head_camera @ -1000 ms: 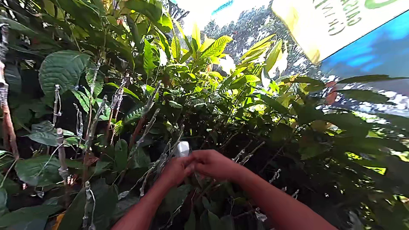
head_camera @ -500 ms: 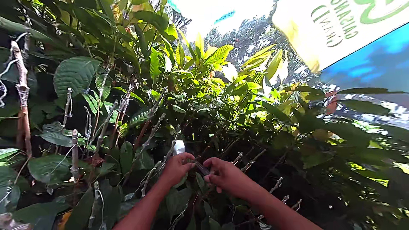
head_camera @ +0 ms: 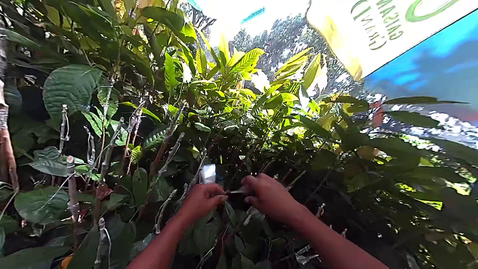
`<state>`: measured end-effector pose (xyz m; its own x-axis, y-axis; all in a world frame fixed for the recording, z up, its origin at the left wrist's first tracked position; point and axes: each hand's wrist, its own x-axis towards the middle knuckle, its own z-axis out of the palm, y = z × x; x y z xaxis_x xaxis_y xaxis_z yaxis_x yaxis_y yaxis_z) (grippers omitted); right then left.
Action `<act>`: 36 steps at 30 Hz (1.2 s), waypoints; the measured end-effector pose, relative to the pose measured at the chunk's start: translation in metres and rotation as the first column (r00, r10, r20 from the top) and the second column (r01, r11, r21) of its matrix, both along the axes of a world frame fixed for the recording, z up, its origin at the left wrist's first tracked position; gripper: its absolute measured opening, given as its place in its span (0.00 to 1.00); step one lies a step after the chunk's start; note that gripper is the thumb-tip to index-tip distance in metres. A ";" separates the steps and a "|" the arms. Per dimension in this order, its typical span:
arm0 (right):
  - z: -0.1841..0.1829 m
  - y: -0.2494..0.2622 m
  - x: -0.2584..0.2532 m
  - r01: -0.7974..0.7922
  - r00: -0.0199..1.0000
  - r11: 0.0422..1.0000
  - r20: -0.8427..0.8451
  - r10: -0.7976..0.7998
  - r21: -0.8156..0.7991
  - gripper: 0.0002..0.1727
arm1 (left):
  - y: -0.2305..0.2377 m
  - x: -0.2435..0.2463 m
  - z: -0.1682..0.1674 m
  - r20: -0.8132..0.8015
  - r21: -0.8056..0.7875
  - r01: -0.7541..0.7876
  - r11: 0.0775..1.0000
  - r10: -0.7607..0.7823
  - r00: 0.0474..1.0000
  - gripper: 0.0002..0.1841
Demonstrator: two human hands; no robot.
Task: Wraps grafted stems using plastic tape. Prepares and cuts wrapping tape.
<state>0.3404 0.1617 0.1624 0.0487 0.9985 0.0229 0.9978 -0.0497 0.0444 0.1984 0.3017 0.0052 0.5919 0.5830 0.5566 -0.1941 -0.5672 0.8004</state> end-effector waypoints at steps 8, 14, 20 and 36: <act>-0.006 0.013 0.000 0.004 1.000 0.999 0.030 -0.005 0.044 0.27 | -0.005 0.002 -0.001 0.005 0.014 -0.036 0.999 0.036 0.999 0.11; -0.029 0.006 -0.046 -0.279 0.867 0.960 0.430 0.251 0.001 0.13 | -0.007 0.007 0.000 0.003 0.035 -0.075 0.997 0.075 0.997 0.10; -0.036 0.028 -0.023 -0.099 0.959 0.991 0.258 0.119 -0.089 0.17 | -0.003 0.001 0.001 0.123 -0.109 -0.021 0.994 0.035 0.992 0.10; -0.025 0.055 -0.009 -0.196 0.941 0.901 -0.185 0.284 0.388 0.12 | -0.010 0.008 -0.008 0.169 -0.043 -0.064 0.997 0.070 0.983 0.21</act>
